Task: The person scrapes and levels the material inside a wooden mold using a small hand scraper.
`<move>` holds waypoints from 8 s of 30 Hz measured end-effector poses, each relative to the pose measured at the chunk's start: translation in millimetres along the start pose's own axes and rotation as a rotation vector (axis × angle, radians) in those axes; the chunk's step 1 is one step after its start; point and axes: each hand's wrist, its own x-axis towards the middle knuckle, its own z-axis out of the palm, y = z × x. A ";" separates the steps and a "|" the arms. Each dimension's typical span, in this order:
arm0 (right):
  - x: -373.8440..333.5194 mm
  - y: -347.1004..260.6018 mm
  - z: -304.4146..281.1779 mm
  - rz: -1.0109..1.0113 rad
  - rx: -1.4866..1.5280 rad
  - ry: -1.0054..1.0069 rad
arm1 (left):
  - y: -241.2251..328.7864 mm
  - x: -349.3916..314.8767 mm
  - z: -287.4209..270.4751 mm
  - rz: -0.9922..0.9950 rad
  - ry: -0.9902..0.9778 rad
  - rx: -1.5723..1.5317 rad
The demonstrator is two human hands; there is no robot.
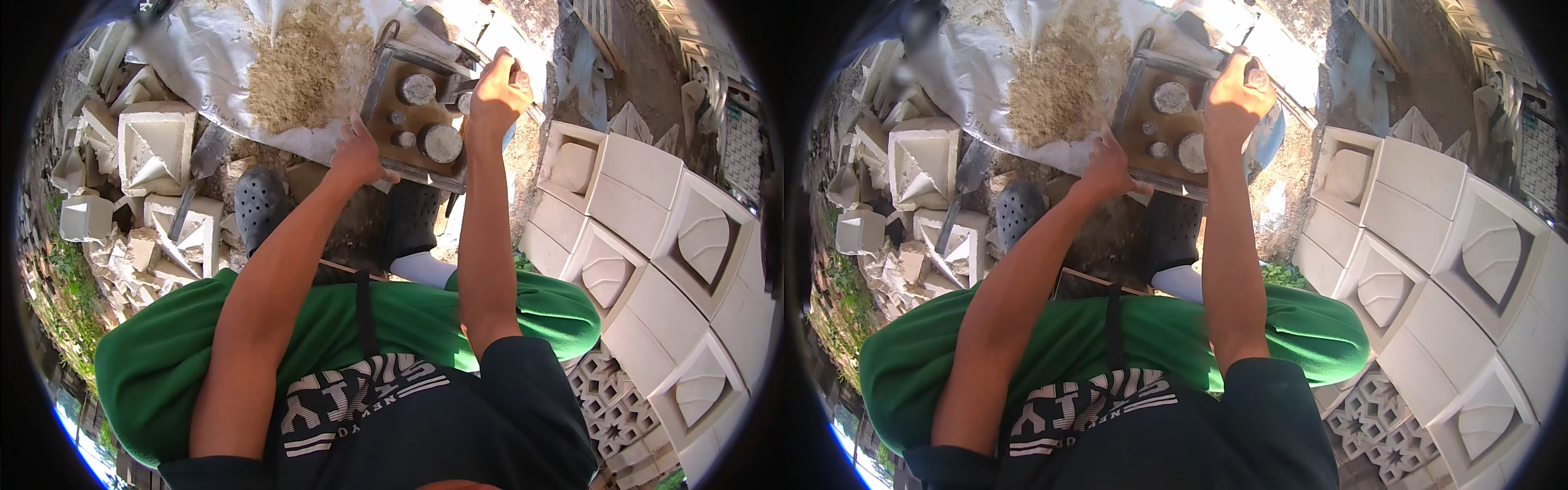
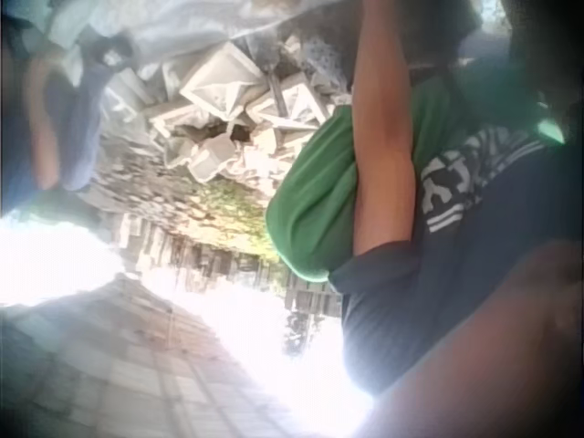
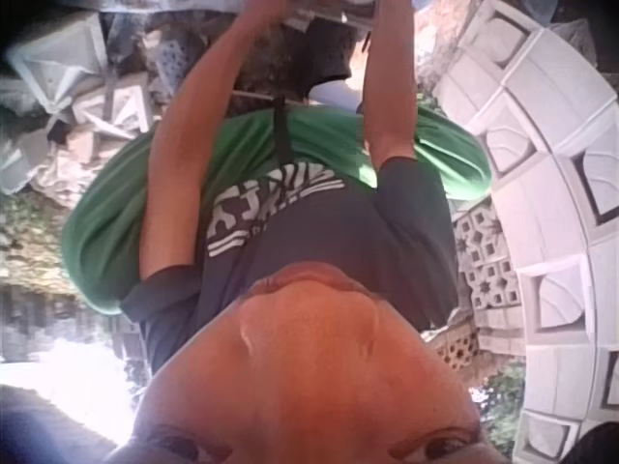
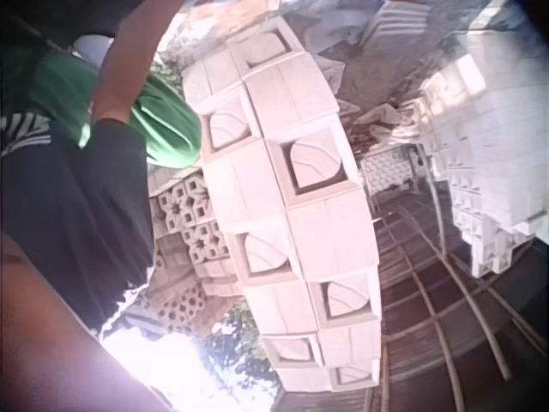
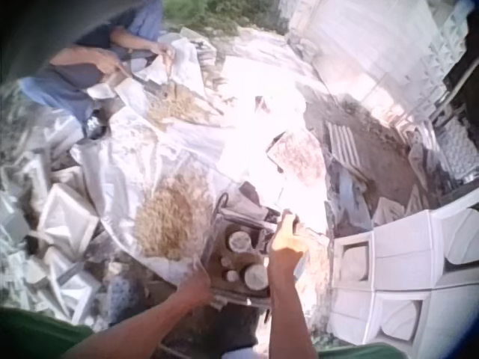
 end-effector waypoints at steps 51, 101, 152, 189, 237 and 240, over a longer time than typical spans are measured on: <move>27.0 -1.7 -21.2 0.098 0.420 -0.174 | -12.3 15.6 7.6 0.066 0.017 0.059; 43.2 14.1 -27.9 0.097 0.273 -0.560 | -6.3 6.5 4.5 0.019 0.012 0.008; 33.8 8.4 -35.6 0.021 0.406 -0.415 | -14.3 21.1 8.6 0.129 -0.013 0.063; 22.3 9.8 -33.3 0.038 0.310 -0.371 | -12.3 19.7 11.1 0.134 0.021 0.159; 14.5 8.4 -41.5 0.003 0.390 -0.289 | -17.5 20.3 17.2 0.126 0.034 0.144; 23.2 4.2 -38.7 -0.012 0.376 -0.327 | -19.6 23.6 14.5 0.147 0.064 0.119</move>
